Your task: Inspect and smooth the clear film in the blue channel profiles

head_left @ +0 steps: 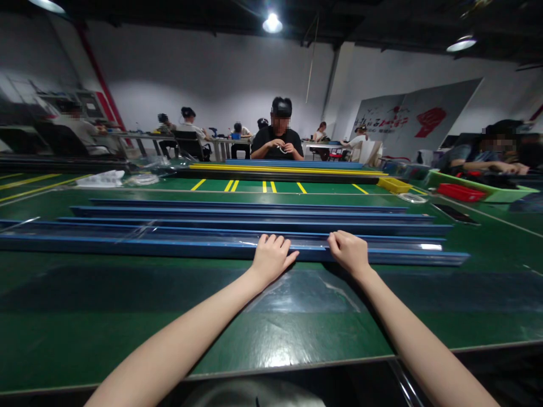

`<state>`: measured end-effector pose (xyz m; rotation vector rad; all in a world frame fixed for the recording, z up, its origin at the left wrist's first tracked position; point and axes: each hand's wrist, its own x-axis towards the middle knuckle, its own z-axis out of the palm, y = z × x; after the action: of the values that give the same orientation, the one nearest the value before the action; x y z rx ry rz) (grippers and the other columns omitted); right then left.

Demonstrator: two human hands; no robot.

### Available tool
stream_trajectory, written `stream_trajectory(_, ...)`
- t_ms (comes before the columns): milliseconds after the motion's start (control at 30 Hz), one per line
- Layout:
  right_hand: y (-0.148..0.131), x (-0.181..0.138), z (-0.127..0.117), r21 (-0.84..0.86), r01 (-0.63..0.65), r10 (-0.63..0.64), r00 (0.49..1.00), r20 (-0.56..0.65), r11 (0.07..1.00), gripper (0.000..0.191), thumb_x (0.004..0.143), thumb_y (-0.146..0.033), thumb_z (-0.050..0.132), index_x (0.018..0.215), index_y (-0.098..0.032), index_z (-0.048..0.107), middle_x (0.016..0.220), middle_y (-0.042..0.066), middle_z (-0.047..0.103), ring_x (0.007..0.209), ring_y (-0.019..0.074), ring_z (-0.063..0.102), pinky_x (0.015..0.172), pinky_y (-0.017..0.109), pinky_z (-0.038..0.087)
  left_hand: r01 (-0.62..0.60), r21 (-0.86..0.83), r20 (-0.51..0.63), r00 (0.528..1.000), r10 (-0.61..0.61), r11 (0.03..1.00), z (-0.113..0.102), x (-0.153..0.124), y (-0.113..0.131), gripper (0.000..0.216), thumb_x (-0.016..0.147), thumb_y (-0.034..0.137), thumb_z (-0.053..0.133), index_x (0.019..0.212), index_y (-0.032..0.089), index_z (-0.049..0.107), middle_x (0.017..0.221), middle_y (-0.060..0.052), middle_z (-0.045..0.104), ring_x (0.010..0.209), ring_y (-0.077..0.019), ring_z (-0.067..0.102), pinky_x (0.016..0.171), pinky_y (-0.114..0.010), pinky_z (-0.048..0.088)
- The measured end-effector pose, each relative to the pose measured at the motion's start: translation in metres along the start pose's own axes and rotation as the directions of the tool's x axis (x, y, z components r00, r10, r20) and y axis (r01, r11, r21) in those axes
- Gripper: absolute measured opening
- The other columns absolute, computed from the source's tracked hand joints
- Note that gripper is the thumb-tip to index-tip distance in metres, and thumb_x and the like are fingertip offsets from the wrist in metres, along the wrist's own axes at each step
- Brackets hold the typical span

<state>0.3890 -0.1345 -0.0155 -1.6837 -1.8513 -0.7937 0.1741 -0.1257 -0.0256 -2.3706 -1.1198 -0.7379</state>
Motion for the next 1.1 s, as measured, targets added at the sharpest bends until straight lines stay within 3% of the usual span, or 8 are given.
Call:
stream_trajectory(533, -0.0055, 0.0034, 0.0050, 0.020, 0.006, -0.007, 0.999, 0.049, 1.000, 0.041, 0.080, -0.030, 0.034, 0.048, -0.016, 0.055, 0.053, 0.003, 0.057, 0.047, 0.0082, 0.045, 0.047, 0.023, 0.018, -0.012, -0.005, -0.003, 1.000, 0.012, 1.000, 0.0009, -0.0006, -0.0008, 0.034, 0.085, 0.043, 0.036, 0.081, 0.016, 0.056, 0.073, -0.006, 0.059, 0.073, -0.0195, 0.052, 0.068, -0.033, 0.030)
stream_trajectory(1100, -0.0044, 0.0028, 0.0058, 0.032, -0.005, 0.003, 0.998, 0.057, 0.999, 0.041, 0.081, -0.030, 0.033, 0.049, -0.016, 0.055, 0.054, 0.003, 0.058, 0.048, 0.0086, 0.046, 0.047, 0.023, 0.017, 0.014, -0.016, 0.023, 1.000, -0.014, 1.000, -0.0018, 0.0021, -0.0006, 0.033, 0.082, 0.045, 0.043, 0.070, 0.016, 0.054, 0.066, -0.004, 0.062, 0.068, -0.0184, 0.055, 0.062, -0.030, 0.029)
